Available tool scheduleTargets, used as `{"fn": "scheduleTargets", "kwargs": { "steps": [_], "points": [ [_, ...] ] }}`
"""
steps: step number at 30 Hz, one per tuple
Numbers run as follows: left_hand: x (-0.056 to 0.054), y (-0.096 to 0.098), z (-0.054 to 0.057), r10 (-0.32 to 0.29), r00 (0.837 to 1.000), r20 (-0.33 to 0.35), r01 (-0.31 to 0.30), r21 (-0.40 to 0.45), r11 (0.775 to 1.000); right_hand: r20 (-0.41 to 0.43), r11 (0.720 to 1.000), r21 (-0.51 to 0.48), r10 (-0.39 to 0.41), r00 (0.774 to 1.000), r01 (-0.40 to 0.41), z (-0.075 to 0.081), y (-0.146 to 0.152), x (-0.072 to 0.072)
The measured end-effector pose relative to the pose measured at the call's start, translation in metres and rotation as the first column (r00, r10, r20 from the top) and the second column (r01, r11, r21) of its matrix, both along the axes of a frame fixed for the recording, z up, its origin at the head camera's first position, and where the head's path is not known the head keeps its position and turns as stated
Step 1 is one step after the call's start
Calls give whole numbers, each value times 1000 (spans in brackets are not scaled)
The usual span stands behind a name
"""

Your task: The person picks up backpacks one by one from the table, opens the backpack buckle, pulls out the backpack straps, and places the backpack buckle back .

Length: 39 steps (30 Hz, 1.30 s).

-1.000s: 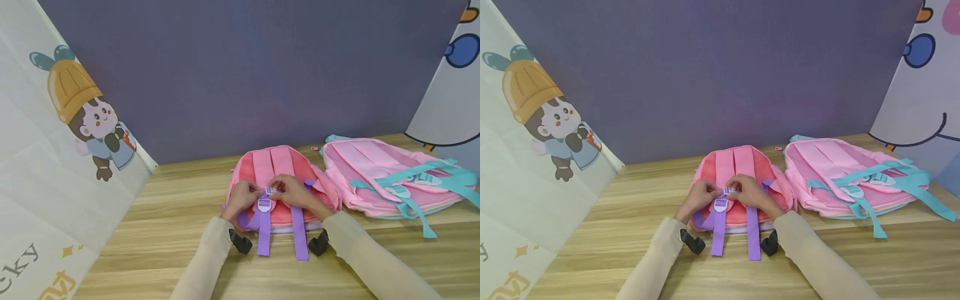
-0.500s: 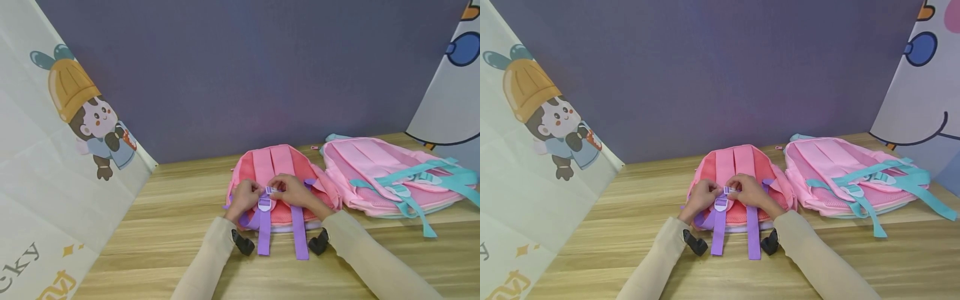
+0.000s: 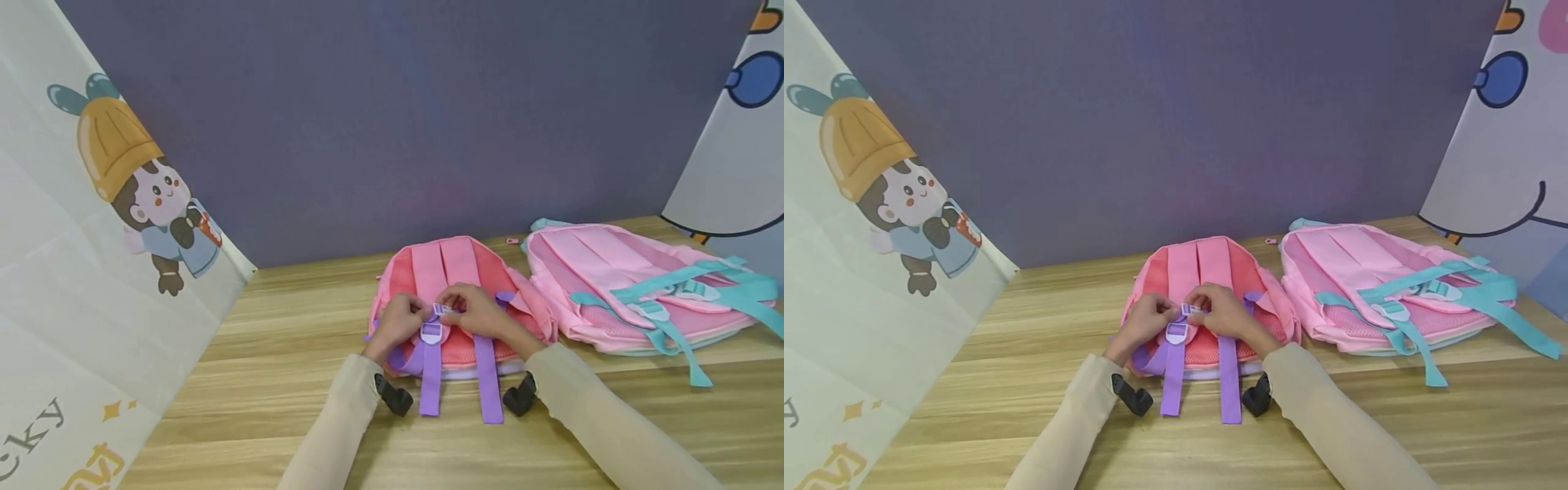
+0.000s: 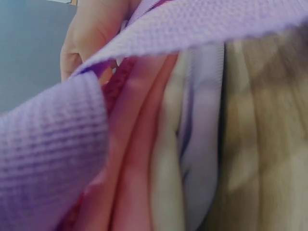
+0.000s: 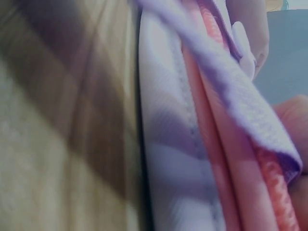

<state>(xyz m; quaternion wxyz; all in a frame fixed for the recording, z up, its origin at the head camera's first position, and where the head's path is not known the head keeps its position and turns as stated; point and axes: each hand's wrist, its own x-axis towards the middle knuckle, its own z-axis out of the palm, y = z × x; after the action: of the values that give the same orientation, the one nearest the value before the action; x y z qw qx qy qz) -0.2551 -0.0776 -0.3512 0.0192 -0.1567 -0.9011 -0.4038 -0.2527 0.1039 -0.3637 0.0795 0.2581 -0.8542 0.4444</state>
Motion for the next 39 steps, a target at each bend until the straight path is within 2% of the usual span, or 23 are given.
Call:
{"fn": "scheduleTargets", "kwargs": {
  "steps": [7, 10, 14, 19, 23, 26, 30, 33, 37, 39],
  "points": [
    [-1, -1, 1, -84, 989, 124, 73, 93, 993, 21, 1000, -17, 20, 1000, -20, -1, 1, -2],
    [1, -1, 1, -82, 988, 131, 73, 75, 995, 21, 999, -33, 37, 999, -36, -2, 2, -2],
    [4, 2, 2, -24, 996, 81, 23, 10, 1000, 24, 999, -32, 39, 999, -39, -3, 3, -2],
    [4, 5, 0, 32, 999, 19, -32, -3, 999, 30, 999, -19, 32, 999, -31, -3, 3, -2],
    [4, 8, -3, 58, 997, -46, -59, -20, 998, 25, 999, -10, 34, 999, -34, -3, 3, -3],
    [4, 8, -4, 63, 996, -63, -65, -21, 998, 27, 1000, -3, 25, 999, -25, -3, 3, -3],
    [3, 6, -3, 44, 999, -32, -44, -3, 999, 20, 1000, -9, 14, 1000, -14, -3, 1, -3],
    [2, 3, -1, -8, 999, 37, 6, 40, 999, 18, 1000, -26, 11, 1000, -11, -3, 1, -3],
    [2, -1, 3, -85, 985, 148, 71, 97, 993, 23, 999, -37, 10, 1000, -10, -3, 1, -2],
    [3, -3, 5, -93, 981, 169, 80, 81, 994, 25, 999, -37, 15, 1000, -14, -3, 1, -2]
  ]
}}
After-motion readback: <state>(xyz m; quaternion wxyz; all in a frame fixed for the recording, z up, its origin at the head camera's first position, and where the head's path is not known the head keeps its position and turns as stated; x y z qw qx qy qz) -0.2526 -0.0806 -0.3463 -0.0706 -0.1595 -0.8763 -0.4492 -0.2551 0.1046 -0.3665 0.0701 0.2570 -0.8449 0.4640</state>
